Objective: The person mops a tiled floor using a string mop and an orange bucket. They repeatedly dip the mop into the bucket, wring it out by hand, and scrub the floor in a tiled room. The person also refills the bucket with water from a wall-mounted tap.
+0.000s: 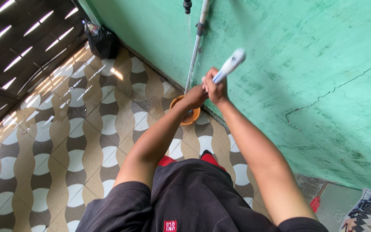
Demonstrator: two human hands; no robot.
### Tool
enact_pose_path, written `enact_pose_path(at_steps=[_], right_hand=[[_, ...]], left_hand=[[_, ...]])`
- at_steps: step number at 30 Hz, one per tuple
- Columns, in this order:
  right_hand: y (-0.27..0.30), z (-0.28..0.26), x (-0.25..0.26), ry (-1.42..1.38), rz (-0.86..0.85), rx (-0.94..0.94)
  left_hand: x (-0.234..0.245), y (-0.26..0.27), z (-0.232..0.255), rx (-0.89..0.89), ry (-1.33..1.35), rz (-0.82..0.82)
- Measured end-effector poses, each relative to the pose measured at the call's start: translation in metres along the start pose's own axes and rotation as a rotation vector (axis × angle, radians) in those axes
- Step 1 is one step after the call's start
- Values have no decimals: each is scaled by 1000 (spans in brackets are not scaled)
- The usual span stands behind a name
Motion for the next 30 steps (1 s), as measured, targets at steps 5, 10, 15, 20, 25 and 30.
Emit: enact_pose_path(at_steps=[5, 10, 15, 20, 25, 30], right_hand=[[17, 35, -9, -9, -249, -93], [-4, -42, -19, -18, -297, 103], [-17, -114, -32, -131, -93, 90], [-21, -109, -40, -4, -60, 188], [-42, -142, -19, -126, -153, 241], [-93, -204, 26, -77, 53, 429]], left_hand=[[-14, 29, -46, 59, 67, 167], [5, 58, 3, 138, -25, 410], [18, 67, 14, 123, -134, 496], [4, 45, -37, 213, -27, 353], [21, 47, -3, -78, 88, 316], [69, 40, 114, -260, 222, 379]])
Point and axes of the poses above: each hand's wrist, its own y-axis away from the middle knuckle, its own x-axis out of the back of the hand, z = x × y, the point moved 1 cm from there along -y, towards the middle knuckle, and after that the axes turned 11 degrees about y, right-handed, at the moved point
